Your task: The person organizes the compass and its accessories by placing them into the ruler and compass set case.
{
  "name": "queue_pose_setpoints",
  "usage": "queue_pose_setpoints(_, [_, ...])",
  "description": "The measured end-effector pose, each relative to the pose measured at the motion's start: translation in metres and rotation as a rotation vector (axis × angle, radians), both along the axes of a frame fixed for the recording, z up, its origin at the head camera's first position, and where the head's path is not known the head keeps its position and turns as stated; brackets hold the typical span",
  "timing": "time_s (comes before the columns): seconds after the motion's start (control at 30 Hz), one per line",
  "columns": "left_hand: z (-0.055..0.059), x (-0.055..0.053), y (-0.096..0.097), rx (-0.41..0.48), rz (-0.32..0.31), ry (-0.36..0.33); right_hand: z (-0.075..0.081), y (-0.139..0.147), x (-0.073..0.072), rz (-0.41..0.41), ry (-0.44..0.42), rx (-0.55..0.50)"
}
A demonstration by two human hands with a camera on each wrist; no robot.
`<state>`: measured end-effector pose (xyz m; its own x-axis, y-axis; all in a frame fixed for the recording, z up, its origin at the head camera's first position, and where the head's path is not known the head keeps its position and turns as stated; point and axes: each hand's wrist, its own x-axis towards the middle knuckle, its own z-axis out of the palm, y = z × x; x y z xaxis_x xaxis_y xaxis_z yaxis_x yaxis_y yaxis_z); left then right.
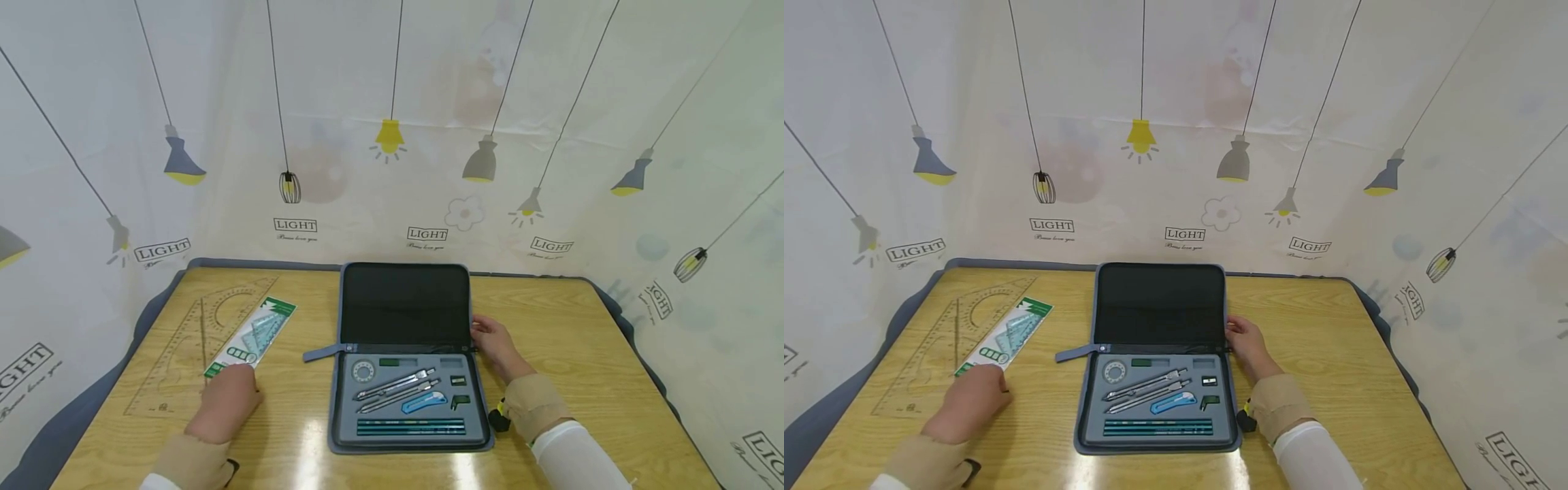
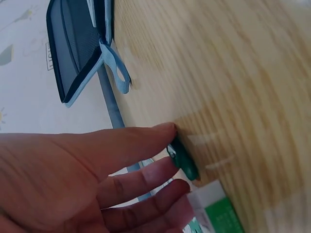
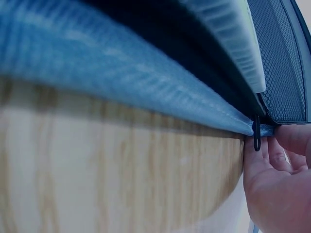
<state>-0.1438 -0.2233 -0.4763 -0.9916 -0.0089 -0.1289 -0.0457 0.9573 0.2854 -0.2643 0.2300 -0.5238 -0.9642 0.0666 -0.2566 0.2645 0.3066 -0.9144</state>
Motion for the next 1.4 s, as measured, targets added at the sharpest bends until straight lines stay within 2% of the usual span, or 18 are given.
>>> queue_pose_setpoints(0.17, [-0.001, 0.001, 0.003, 0.012, -0.032, 0.056, 0.000, 0.000, 0.000, -0.001, 0.005, -0.004])
queue_pose_setpoints(0.33, [0.000, 0.001, 0.005, -0.025, -0.069, 0.061, 0.001, 0.000, 0.001, -0.002, 0.009, -0.007])
queue_pose_setpoints(0.5, [-0.001, -0.004, 0.009, -0.015, -0.086, 0.069, 0.001, -0.002, 0.001, -0.003, 0.011, -0.009])
queue_pose_setpoints(0.63, [-0.002, -0.011, 0.021, 0.033, -0.097, 0.099, 0.000, -0.002, 0.000, 0.004, 0.010, -0.008])
queue_pose_setpoints(0.83, [-0.004, -0.025, 0.057, 0.073, -0.143, 0.166, 0.000, -0.001, 0.001, 0.002, 0.004, -0.005])
queue_pose_setpoints(0.93, [-0.006, -0.036, 0.083, 0.071, -0.191, 0.179, 0.000, -0.002, 0.001, 0.000, 0.002, -0.008])
queue_pose_setpoints(1.1, [-0.005, -0.052, 0.123, 0.107, -0.285, 0.139, 0.001, -0.002, 0.001, 0.001, 0.003, -0.006])
queue_pose_setpoints(1.27, [-0.010, -0.064, 0.153, 0.121, -0.374, 0.196, 0.001, -0.001, -0.001, 0.001, 0.001, 0.004])
queue_pose_setpoints(1.4, [-0.012, -0.068, 0.174, 0.109, -0.431, 0.228, 0.001, 0.000, -0.001, 0.003, 0.000, 0.003])
